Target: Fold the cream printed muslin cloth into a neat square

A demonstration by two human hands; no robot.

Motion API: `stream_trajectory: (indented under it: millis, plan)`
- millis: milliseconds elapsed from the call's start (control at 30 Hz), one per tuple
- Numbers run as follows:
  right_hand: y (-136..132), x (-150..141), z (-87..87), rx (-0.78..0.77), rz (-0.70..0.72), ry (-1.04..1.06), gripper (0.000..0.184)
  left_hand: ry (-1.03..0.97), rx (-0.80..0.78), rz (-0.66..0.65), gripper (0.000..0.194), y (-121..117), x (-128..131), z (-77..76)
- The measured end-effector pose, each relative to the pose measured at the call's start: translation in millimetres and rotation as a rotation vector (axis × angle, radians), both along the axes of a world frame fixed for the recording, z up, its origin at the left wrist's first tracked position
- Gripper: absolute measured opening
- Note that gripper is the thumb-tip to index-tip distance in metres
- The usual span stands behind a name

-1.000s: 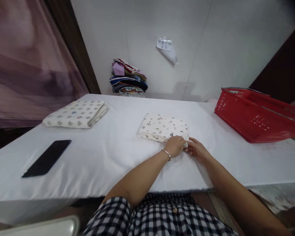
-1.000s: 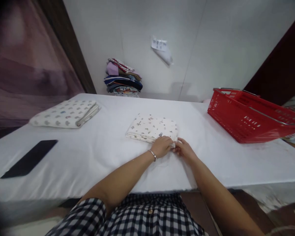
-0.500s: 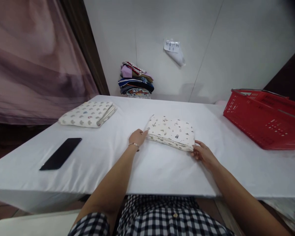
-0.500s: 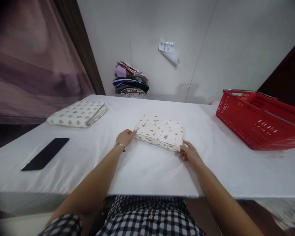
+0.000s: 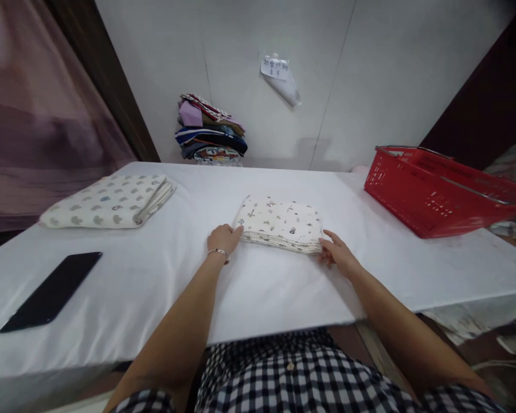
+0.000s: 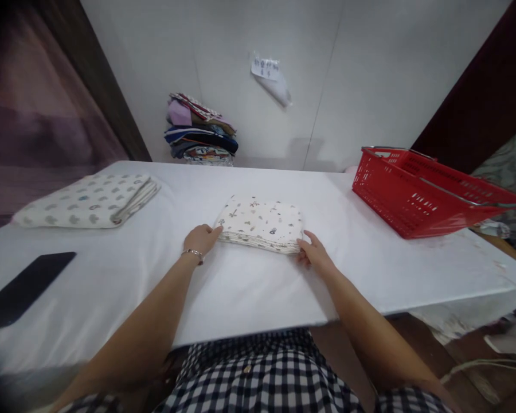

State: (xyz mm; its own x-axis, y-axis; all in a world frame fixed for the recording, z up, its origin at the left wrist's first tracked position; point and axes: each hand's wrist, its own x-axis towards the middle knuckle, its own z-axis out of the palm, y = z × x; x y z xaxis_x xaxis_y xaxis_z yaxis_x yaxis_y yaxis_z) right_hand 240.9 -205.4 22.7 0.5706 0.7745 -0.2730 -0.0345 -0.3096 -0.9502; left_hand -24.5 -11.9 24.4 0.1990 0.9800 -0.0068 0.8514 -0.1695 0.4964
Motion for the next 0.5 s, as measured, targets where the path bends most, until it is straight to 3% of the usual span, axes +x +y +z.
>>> stream_trajectory:
  millis: [233,400,500]
  plan:
    - [6.3,-3.2,0.7,0.029,-0.012,-0.029,0.065,-0.178,-0.184,0.108,0.037,2.1,-2.5,5.5]
    - [10.1,-1.9,0.2,0.026,0.001,-0.026,0.063,-0.097,-0.101,0.052,0.029,3.6,-7.5,8.3]
    - [10.2,2.6,2.6,0.093,-0.011,-0.023,0.064,-0.151,-0.053,0.026,0.031,2.8,-8.0,8.0]
